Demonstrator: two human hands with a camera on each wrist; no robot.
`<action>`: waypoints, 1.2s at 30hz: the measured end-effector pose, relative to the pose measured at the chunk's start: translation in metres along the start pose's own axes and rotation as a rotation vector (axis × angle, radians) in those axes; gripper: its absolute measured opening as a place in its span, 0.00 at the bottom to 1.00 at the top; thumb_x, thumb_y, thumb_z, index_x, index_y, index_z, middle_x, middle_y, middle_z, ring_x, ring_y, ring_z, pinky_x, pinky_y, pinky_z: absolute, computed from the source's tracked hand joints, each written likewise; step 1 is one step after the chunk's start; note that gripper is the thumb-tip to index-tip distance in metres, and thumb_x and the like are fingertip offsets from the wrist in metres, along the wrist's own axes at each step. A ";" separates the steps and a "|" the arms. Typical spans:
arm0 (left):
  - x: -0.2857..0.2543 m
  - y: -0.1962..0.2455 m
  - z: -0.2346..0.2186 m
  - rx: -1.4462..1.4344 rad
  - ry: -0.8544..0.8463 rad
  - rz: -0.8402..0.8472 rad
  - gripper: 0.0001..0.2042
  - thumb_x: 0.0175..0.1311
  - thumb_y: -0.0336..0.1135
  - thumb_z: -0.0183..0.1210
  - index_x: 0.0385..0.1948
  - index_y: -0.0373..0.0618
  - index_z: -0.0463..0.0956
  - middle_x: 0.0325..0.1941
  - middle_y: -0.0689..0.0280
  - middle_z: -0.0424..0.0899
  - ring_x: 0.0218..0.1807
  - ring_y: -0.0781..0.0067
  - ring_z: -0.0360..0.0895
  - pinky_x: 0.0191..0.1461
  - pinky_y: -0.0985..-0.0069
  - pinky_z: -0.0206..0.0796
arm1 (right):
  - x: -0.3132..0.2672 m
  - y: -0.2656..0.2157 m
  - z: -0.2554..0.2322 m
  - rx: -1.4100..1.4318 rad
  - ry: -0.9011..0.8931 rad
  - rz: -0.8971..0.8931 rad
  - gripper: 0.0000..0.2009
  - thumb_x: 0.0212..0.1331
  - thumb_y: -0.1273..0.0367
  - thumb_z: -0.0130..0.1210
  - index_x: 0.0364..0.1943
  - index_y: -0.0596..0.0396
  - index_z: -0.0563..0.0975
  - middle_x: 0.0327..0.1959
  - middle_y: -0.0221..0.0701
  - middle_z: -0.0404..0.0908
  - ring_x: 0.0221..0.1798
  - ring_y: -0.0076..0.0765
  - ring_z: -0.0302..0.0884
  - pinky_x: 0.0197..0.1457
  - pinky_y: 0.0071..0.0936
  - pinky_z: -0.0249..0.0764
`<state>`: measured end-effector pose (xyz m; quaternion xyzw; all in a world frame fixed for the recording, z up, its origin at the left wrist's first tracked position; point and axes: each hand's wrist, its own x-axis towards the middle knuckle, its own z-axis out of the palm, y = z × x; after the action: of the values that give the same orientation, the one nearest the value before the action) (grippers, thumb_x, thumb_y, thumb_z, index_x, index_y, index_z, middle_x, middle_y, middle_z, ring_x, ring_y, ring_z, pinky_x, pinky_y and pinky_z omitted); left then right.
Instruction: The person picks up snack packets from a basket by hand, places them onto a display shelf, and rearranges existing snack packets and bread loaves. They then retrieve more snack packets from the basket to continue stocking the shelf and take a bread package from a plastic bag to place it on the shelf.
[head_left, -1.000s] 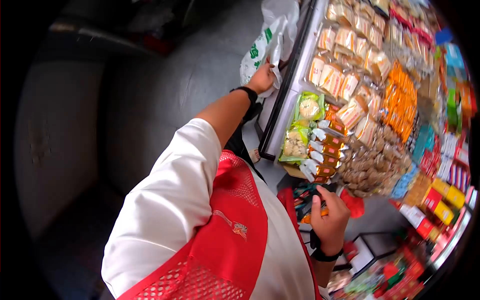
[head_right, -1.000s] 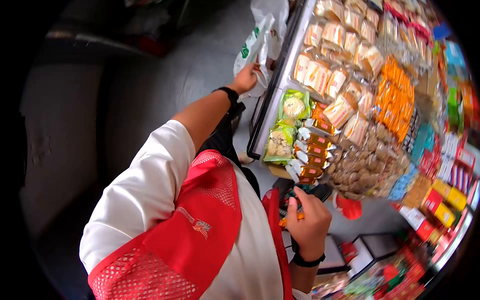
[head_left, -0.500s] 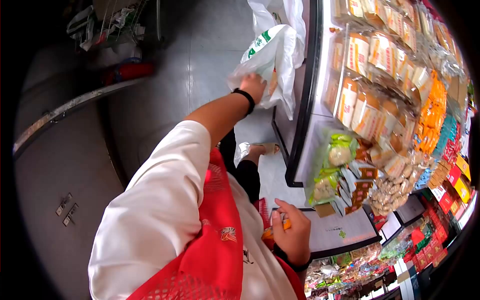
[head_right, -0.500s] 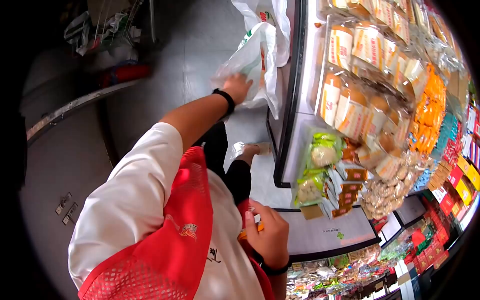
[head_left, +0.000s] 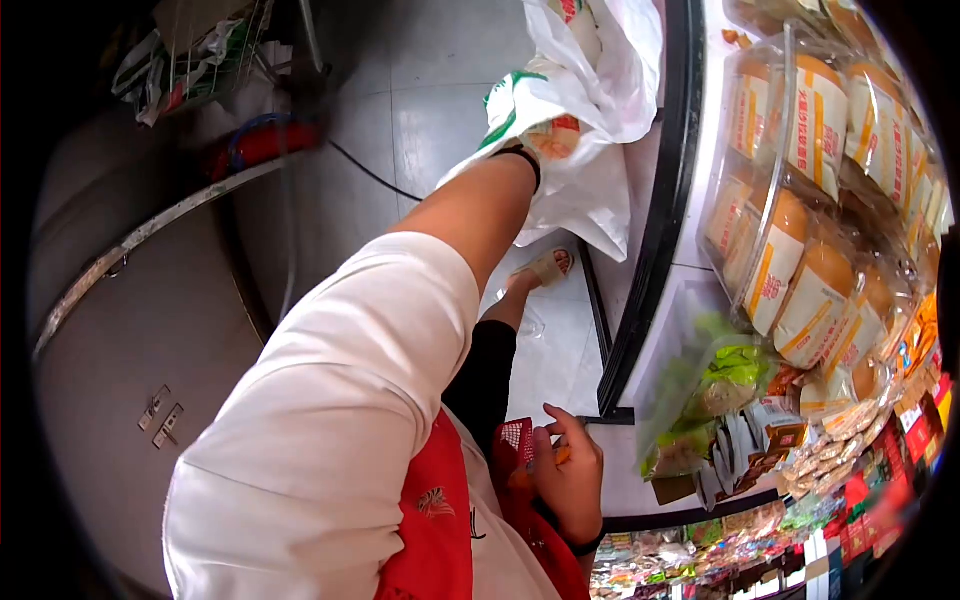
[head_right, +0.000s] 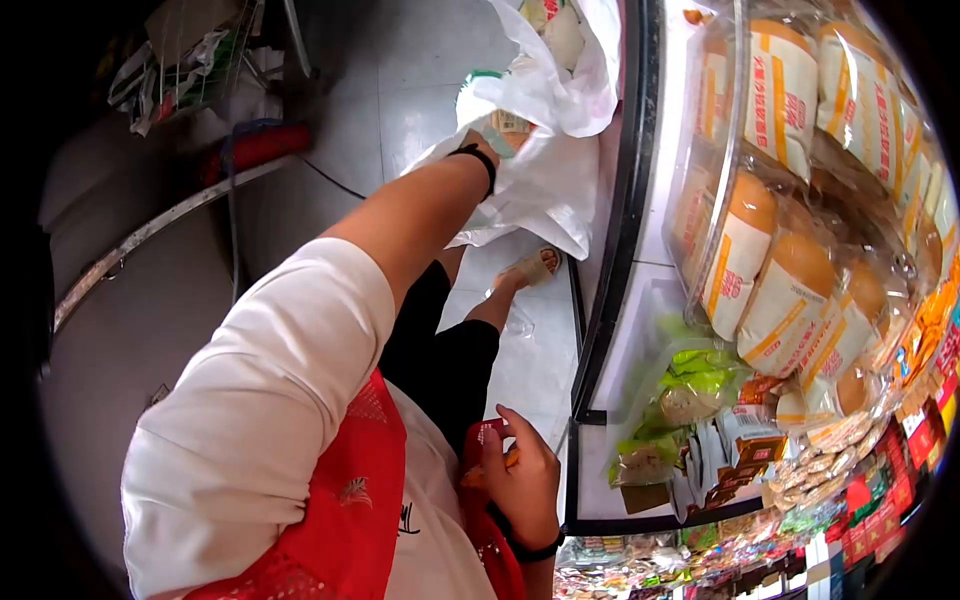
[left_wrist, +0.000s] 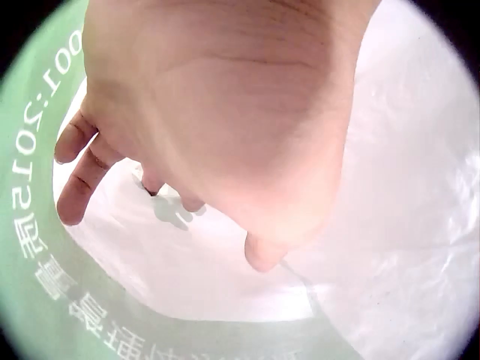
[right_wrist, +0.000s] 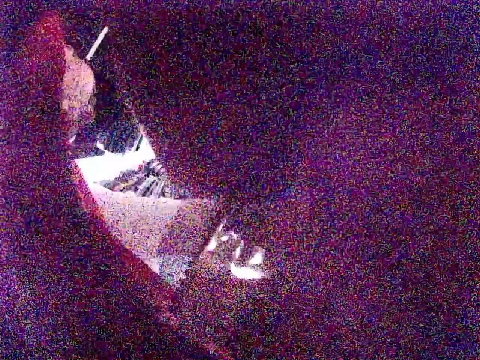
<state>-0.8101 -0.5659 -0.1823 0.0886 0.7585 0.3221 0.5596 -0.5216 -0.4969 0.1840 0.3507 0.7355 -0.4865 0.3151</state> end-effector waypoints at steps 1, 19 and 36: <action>-0.002 -0.001 -0.001 -0.007 -0.021 0.014 0.23 0.68 0.49 0.52 0.63 0.54 0.72 0.67 0.63 0.71 0.67 0.61 0.65 0.68 0.60 0.54 | 0.003 0.001 0.001 0.008 -0.021 -0.024 0.15 0.62 0.69 0.61 0.51 0.58 0.80 0.32 0.42 0.85 0.32 0.42 0.85 0.36 0.32 0.79; 0.163 -0.056 -0.011 -0.048 0.572 -0.199 0.18 0.70 0.49 0.50 0.55 0.53 0.75 0.55 0.61 0.77 0.55 0.63 0.73 0.54 0.63 0.62 | 0.019 0.063 0.016 0.071 -0.209 0.048 0.15 0.63 0.68 0.62 0.54 0.53 0.80 0.29 0.37 0.78 0.28 0.36 0.77 0.33 0.30 0.74; 0.059 -0.023 0.016 -1.463 0.113 -0.018 0.16 0.71 0.50 0.48 0.46 0.51 0.78 0.44 0.59 0.83 0.43 0.66 0.80 0.42 0.66 0.70 | -0.019 0.058 0.008 0.380 -0.129 -0.217 0.11 0.67 0.66 0.57 0.50 0.54 0.81 0.36 0.35 0.83 0.30 0.34 0.79 0.37 0.29 0.76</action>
<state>-0.8118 -0.5485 -0.2446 -0.3305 0.3779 0.7456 0.4382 -0.4627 -0.4923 0.1678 0.2907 0.6423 -0.6688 0.2358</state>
